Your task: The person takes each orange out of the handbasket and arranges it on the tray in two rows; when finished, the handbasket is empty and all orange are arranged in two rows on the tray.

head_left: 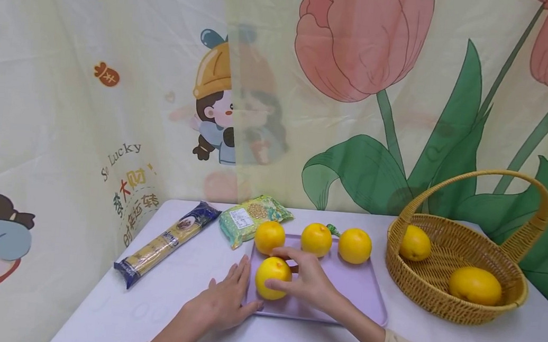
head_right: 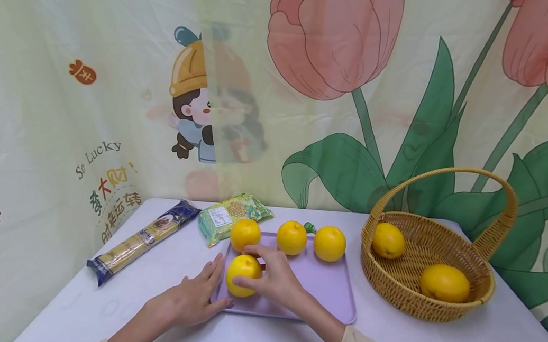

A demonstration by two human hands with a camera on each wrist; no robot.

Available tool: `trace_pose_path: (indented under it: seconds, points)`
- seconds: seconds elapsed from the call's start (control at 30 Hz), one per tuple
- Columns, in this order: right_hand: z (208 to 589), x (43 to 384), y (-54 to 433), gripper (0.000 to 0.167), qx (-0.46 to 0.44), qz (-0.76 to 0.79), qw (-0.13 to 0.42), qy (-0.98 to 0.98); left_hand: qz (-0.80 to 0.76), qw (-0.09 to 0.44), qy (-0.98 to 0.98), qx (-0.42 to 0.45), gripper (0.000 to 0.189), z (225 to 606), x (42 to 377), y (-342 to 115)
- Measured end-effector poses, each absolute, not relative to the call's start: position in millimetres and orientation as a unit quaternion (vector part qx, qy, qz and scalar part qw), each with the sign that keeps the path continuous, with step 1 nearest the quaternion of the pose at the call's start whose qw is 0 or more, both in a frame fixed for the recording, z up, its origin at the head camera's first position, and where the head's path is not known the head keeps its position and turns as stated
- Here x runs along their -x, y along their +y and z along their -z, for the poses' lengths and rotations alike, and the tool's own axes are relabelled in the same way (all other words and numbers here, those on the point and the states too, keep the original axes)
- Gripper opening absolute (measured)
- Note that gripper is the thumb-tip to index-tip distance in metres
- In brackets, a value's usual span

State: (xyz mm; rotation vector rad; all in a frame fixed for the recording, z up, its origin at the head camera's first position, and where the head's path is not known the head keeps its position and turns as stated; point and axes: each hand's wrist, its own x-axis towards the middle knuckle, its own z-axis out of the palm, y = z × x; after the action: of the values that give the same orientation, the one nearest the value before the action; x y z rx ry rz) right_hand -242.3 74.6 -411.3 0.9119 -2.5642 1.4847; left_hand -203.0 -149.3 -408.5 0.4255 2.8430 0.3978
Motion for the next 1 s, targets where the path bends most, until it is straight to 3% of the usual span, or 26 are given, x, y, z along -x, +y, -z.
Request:
trace_pose_path:
  seconds: [0.63, 1.0]
  points:
    - [408.2, 243.5, 71.8, 0.060, -0.307, -0.455, 0.004, -0.836, -0.159, 0.133, 0.968, -0.140, 0.108, 408.5, 204.4, -151.1]
    - [407.0, 244.8, 73.6, 0.071, -0.330, -0.444, -0.019, -0.833, -0.148, 0.126, 0.971, -0.138, 0.106, 406.9, 202.4, -150.6]
